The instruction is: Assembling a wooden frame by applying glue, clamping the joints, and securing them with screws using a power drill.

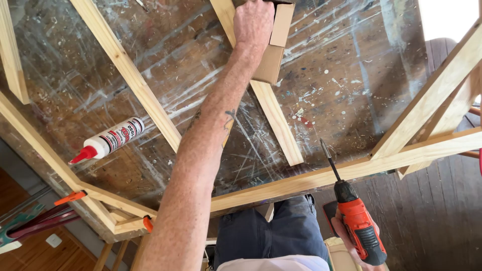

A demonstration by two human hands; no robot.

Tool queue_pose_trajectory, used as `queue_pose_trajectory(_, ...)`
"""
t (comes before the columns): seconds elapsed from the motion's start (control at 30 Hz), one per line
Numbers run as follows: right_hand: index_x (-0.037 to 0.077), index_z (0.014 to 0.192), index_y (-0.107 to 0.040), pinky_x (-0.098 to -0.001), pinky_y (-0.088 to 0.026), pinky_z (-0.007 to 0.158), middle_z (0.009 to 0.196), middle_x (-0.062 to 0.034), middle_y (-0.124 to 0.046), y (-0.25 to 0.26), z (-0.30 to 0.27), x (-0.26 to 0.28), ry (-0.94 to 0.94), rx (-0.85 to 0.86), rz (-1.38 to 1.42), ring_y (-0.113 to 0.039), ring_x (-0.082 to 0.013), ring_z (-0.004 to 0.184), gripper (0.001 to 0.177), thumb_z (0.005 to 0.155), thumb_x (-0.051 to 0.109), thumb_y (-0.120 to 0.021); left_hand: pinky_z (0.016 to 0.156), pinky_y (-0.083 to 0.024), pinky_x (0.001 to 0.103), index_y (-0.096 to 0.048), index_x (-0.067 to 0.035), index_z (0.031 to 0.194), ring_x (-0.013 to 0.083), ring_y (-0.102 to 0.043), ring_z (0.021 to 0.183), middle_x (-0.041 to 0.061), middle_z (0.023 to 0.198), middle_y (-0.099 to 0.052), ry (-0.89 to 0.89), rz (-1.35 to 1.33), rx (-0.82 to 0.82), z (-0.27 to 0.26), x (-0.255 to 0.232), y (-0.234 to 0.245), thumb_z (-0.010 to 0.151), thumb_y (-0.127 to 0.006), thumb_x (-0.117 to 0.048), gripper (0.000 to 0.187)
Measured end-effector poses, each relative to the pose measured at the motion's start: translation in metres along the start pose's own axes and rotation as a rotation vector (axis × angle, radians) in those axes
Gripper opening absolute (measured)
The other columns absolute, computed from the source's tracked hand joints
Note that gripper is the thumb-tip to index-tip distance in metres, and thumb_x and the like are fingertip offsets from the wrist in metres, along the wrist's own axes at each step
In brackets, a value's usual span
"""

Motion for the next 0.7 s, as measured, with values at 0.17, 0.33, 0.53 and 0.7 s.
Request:
queue_pose_trajectory(0.17,0.005,0.095,-0.068,-0.0268,-0.056,0.081,0.086,-0.0039,-0.073,-0.001,-0.002,-0.005,0.001,-0.012,0.073,-0.069,-0.0129,0.076,0.021,0.078,-0.003,-0.078,0.048,-0.062,0.027,-0.072,-0.008,0.102,0.0136,-0.074,0.062,0.008,0.08,-0.073,0.148,-0.289,0.013,0.001,0.017,-0.017,0.097,-0.07,-0.012,0.007)
queue_pose_trajectory(0.33,0.007,0.091,-0.067,-0.0259,-0.054,0.075,0.084,-0.0012,-0.069,-0.004,-0.003,0.011,0.074,-0.034,-0.035,-0.065,-0.011,0.075,0.016,0.08,0.001,-0.077,0.046,-0.057,0.028,-0.072,-0.009,0.113,0.0117,-0.066,0.059,0.009,0.089,-0.072,-0.073,-0.206,0.008,0.0,0.008,-0.019,0.095,-0.073,-0.012,0.019)
queue_pose_trajectory(0.53,0.008,0.091,-0.068,-0.0266,-0.054,0.078,0.084,-0.0007,-0.069,-0.005,-0.007,0.005,0.081,-0.017,-0.039,-0.065,-0.011,0.076,0.017,0.08,0.0,-0.077,0.063,-0.057,0.038,-0.05,-0.011,0.141,0.018,-0.062,0.07,0.013,0.112,-0.065,-0.149,-0.317,0.019,-0.016,0.016,-0.032,0.093,-0.058,-0.001,0.05)
queue_pose_trajectory(0.7,0.008,0.091,-0.069,-0.0271,-0.054,0.073,0.083,-0.0006,-0.069,-0.01,-0.009,0.011,0.045,-0.035,-0.101,-0.064,-0.0116,0.073,0.016,0.079,0.002,-0.078,0.068,-0.059,0.038,-0.059,-0.013,0.115,0.018,-0.065,0.072,0.005,0.088,-0.067,-0.052,-0.63,-0.062,-0.022,0.034,0.0,0.09,-0.073,-0.02,0.03)
Point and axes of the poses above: each hand's wrist, its own z-axis towards the middle knuckle, its own y-axis out of the back of the hand, x = y × z, the point moved 7 cm from there along z, towards the middle knuckle
